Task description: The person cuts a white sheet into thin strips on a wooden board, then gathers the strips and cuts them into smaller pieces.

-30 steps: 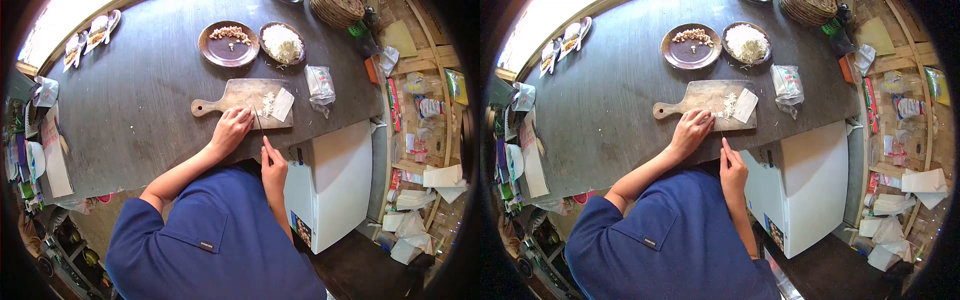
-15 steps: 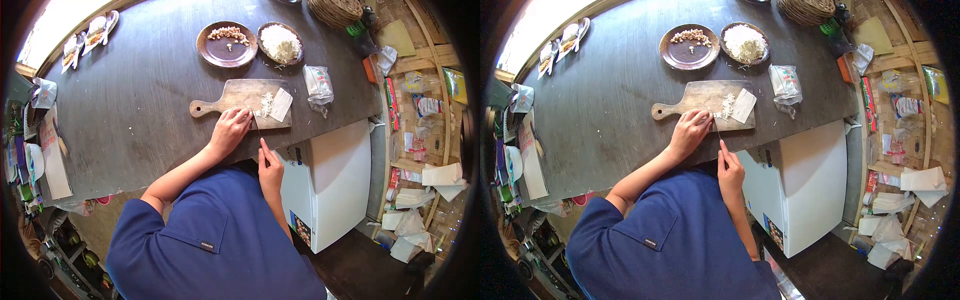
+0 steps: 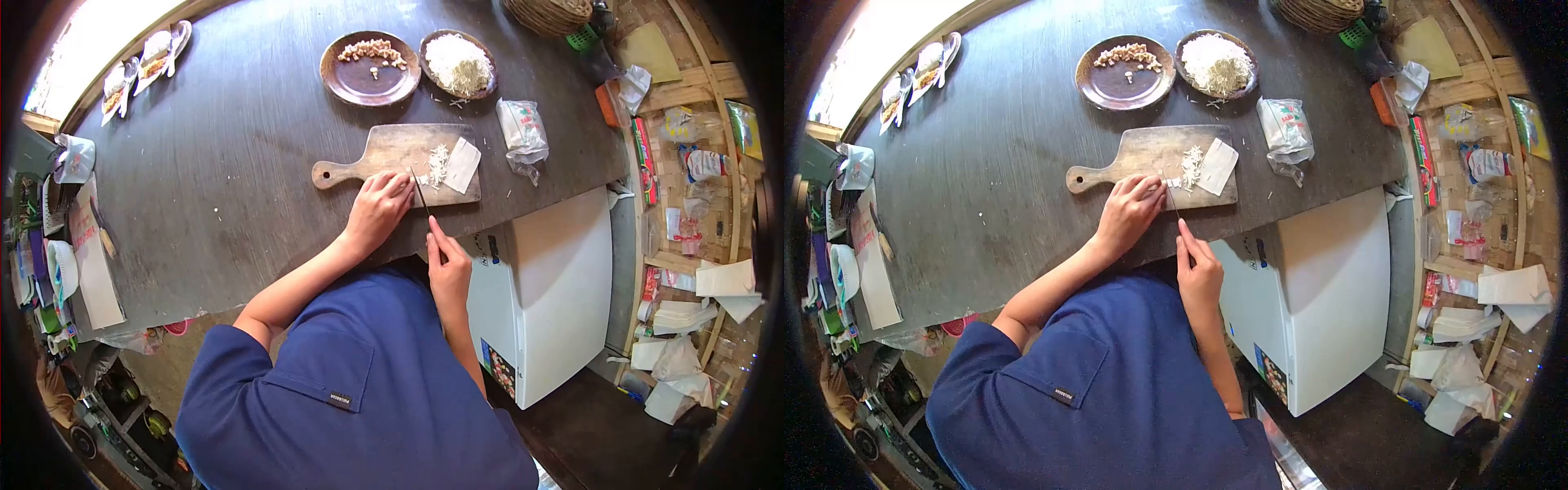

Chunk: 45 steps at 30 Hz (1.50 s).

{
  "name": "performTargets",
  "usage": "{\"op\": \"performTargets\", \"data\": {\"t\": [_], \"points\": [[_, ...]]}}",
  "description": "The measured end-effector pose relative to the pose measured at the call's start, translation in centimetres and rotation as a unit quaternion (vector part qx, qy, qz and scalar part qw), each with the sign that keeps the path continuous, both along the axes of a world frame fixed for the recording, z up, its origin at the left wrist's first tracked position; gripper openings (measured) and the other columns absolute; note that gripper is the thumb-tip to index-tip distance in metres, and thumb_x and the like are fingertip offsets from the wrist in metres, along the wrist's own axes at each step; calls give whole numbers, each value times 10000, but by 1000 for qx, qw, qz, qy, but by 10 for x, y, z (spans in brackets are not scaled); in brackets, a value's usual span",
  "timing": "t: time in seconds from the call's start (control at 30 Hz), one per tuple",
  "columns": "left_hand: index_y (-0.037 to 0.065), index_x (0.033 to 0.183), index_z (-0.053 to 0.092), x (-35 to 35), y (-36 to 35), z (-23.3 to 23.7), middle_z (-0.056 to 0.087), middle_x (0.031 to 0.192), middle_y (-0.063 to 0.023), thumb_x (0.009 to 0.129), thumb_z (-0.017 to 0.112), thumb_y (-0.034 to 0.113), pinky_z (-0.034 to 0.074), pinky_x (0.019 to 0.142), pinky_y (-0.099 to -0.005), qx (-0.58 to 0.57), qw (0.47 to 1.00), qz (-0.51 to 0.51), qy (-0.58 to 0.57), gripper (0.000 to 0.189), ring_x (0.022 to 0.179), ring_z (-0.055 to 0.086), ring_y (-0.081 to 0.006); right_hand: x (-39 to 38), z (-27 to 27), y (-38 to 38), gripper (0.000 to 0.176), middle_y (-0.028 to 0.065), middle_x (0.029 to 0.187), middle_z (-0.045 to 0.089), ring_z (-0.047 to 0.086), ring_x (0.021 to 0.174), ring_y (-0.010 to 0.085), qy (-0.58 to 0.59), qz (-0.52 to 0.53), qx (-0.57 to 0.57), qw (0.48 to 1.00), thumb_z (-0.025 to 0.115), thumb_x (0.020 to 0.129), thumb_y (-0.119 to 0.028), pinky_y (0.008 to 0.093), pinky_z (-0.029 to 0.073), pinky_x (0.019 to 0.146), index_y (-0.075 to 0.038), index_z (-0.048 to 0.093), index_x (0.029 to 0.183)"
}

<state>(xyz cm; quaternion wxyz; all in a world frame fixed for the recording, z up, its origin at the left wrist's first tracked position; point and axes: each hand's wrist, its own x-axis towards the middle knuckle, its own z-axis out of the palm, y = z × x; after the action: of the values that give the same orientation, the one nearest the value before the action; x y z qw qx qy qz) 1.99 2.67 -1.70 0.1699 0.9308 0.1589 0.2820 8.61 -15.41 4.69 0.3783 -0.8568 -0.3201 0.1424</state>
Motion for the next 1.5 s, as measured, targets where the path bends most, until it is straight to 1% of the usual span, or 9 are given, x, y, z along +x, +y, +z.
{"op": "performTargets", "data": {"t": [0.07,0.13,0.37,0.5,0.57,0.67,1.3,1.37,1.5], "points": [[25,1223,736,-2,2,-1,679,1228,-64,955,711,205,502,1035,-396,-1,1000,-1,1,324,1200,618,-242,-4,-4,-4,351,171,945,723,699,792,329,-14,11,-12,1000,683,1051,-124,421,543,741,-163,739,1395],[24,1227,735,-2,0,-2,681,1239,-68,956,709,203,501,1038,-397,-7,1000,-3,-3,326,1205,618,-244,-8,-12,-5,365,166,853,672,622,712,260,-30,4,48,998,684,1049,-94,366,521,717,-114,719,1412],[29,1204,751,0,0,-4,696,1209,-64,948,733,161,523,1017,-412,-11,1000,3,-19,288,1181,640,-259,-2,-5,3,370,167,857,678,621,719,233,-15,3,26,1000,677,1055,-91,371,529,735,-121,714,1422],[31,1210,752,-1,0,1,698,1213,-63,951,730,158,524,1010,-411,-11,1000,0,-13,289,1183,639,-258,-9,-11,-6,372,171,848,669,618,720,242,-6,-5,25,1000,678,1053,-88,369,523,726,-124,714,1422],[32,1217,752,-1,-2,1,698,1218,-64,954,726,156,525,1012,-411,-29,999,7,-18,292,1184,639,-257,-6,-11,-2,352,160,898,711,698,771,313,-23,-3,14,1000,679,1054,-122,427,544,738,-153,736,1399],[32,1216,754,-1,-1,-1,698,1218,-60,956,724,155,524,1012,-408,-21,1000,7,-12,289,1185,639,-255,-5,-1,1,352,160,900,709,689,765,324,-14,-8,11,1000,683,1052,-127,426,541,737,-152,735,1400],[25,1178,771,-2,-1,1,718,1229,-71,954,731,157,525,1018,-411,-28,999,8,-15,263,1179,656,-261,-4,-2,5,348,162,943,735,719,825,332,-4,-8,7,1000,686,1046,-133,425,554,768,-155,742,1389],[26,1184,769,-3,1,-2,716,1236,-67,952,732,154,524,1016,-409,-29,999,-1,-20,268,1187,654,-260,-5,1,1,360,160,935,730,714,820,333,-24,4,-18,1000,685,1046,-129,422,555,762,-159,733,1402],[27,1198,764,-4,0,-3,713,1243,-66,950,733,154,521,1015,-409,-39,999,-1,-23,281,1202,645,-259,-9,-12,-8,363,160,939,730,707,807,337,-17,1,-1,1000,683,1047,-123,423,550,744,-158,730,1405]]}}
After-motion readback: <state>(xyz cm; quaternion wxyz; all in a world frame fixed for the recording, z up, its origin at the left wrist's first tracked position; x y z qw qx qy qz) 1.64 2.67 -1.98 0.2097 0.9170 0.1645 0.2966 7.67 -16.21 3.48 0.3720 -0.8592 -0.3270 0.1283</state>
